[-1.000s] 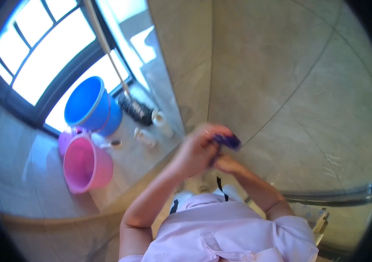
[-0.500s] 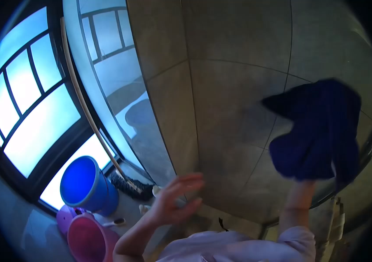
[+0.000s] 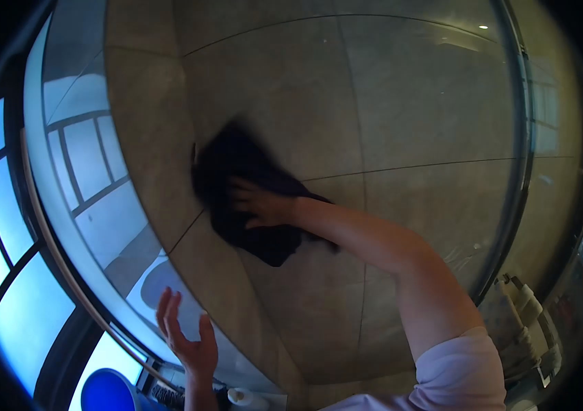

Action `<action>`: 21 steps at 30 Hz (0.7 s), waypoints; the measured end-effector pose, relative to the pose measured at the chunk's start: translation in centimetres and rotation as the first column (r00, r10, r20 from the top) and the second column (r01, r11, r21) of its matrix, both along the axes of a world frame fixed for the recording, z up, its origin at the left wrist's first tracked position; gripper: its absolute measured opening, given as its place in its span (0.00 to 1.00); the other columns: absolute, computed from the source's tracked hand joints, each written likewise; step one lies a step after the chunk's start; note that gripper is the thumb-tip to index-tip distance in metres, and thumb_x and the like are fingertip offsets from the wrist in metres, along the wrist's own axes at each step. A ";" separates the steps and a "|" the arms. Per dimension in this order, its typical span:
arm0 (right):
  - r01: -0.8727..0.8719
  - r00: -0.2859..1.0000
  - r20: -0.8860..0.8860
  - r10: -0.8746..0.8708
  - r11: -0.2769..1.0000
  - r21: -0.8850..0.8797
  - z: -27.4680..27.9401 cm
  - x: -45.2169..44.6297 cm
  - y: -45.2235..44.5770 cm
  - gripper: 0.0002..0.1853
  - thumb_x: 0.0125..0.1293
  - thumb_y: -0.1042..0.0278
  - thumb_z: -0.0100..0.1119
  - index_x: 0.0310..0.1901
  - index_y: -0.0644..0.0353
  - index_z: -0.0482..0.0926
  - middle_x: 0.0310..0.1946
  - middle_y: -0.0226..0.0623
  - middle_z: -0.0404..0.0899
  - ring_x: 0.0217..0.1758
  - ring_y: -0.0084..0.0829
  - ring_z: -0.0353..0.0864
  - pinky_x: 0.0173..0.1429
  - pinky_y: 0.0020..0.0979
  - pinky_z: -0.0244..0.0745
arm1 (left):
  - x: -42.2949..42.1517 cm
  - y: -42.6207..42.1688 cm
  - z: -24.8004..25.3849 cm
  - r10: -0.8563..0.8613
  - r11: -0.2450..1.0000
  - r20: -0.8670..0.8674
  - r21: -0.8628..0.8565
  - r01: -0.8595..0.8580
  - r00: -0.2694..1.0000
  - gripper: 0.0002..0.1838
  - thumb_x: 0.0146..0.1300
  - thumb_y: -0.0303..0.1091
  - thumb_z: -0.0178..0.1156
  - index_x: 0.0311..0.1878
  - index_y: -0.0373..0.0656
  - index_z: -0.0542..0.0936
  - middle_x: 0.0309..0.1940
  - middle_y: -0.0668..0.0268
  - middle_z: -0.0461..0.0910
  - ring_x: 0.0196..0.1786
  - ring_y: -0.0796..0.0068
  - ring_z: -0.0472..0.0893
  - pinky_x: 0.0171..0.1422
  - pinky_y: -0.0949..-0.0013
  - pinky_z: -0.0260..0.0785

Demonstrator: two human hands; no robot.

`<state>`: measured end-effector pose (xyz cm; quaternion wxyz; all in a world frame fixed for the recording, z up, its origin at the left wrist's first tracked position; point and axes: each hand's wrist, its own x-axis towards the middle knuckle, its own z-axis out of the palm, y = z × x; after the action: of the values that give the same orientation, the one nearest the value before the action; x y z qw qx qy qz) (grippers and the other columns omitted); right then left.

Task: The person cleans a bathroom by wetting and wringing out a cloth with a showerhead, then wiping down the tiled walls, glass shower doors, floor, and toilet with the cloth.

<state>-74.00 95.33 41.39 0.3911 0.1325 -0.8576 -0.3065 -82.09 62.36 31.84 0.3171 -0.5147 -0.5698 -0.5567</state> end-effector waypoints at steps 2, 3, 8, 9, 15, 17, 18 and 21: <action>-0.036 0.999 0.019 0.036 0.999 -0.025 4.6 1.6 0.7 0.29 0.52 0.47 0.63 0.53 0.56 0.76 0.54 0.46 0.75 0.63 0.46 0.67 0.69 0.51 0.51 | 0.0 2.0 1.6 0.151 0.988 -0.125 0.004 -0.152 0.981 0.34 0.52 0.33 0.62 0.64 0.42 0.64 0.65 0.51 0.61 0.68 0.51 0.60 0.69 0.50 0.55; -0.054 0.998 0.022 0.055 0.998 -0.038 8.3 3.6 0.7 0.30 0.51 0.47 0.63 0.53 0.57 0.76 0.54 0.46 0.75 0.63 0.47 0.67 0.69 0.50 0.50 | -0.1 3.1 2.3 0.200 0.980 -0.145 0.050 -0.194 0.969 0.36 0.53 0.36 0.62 0.65 0.43 0.62 0.66 0.51 0.59 0.69 0.51 0.58 0.69 0.49 0.54; 0.387 0.514 -0.807 -0.289 0.919 -0.082 26.2 27.0 3.0 0.24 0.61 0.45 0.55 0.50 0.55 0.79 0.46 0.44 0.80 0.49 0.43 0.79 0.53 0.39 0.74 | -1.3 6.8 5.4 0.383 0.919 -0.166 0.161 -0.358 0.909 0.39 0.54 0.41 0.61 0.69 0.44 0.58 0.66 0.52 0.56 0.70 0.52 0.54 0.69 0.47 0.52; 0.465 0.397 -0.759 -0.516 0.826 -0.319 25.2 32.0 1.1 0.30 0.63 0.55 0.56 0.65 0.57 0.65 0.69 0.47 0.57 0.74 0.45 0.50 0.74 0.42 0.44 | -1.4 7.2 5.4 0.474 0.878 -0.198 0.172 -0.446 0.858 0.37 0.57 0.41 0.60 0.69 0.47 0.57 0.67 0.53 0.55 0.70 0.53 0.53 0.68 0.44 0.51; 0.415 -0.234 -0.789 -0.568 0.675 -0.609 12.5 51.4 8.1 0.28 0.60 0.47 0.56 0.60 0.49 0.71 0.57 0.40 0.71 0.61 0.40 0.66 0.61 0.44 0.64 | -2.6 7.9 5.3 0.437 0.895 -0.235 0.213 -0.393 0.868 0.36 0.62 0.50 0.55 0.70 0.49 0.55 0.67 0.54 0.54 0.71 0.54 0.51 0.69 0.42 0.49; 0.364 -0.174 -0.723 -0.669 0.638 -0.678 7.1 45.5 8.0 0.30 0.58 0.48 0.58 0.61 0.48 0.68 0.60 0.39 0.68 0.64 0.41 0.62 0.63 0.46 0.60 | -2.4 8.0 5.4 0.385 0.917 -0.250 0.213 -0.337 0.888 0.35 0.63 0.51 0.54 0.69 0.51 0.56 0.68 0.55 0.52 0.72 0.55 0.49 0.68 0.41 0.51; 0.393 -0.072 -0.670 -0.739 0.596 -0.700 4.6 40.9 7.0 0.31 0.57 0.48 0.58 0.62 0.48 0.67 0.61 0.38 0.67 0.66 0.41 0.59 0.64 0.48 0.58 | -2.4 8.2 5.2 0.401 0.909 -0.234 0.217 -0.355 0.886 0.35 0.63 0.51 0.55 0.69 0.52 0.56 0.68 0.56 0.52 0.72 0.55 0.49 0.68 0.41 0.51; 0.513 0.505 -0.221 -0.834 0.496 -0.700 -1.5 23.7 0.9 0.35 0.54 0.49 0.61 0.64 0.47 0.64 0.65 0.37 0.62 0.70 0.42 0.52 0.68 0.52 0.53 | -2.4 8.9 5.5 0.414 0.897 -0.143 0.231 -0.377 0.899 0.33 0.63 0.48 0.57 0.69 0.55 0.57 0.68 0.56 0.53 0.71 0.56 0.52 0.69 0.41 0.52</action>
<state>-50.29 96.24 39.89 0.4715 -0.4425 -0.7354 -0.2026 -84.51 71.21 37.38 0.5260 -0.4039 -0.5721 -0.4826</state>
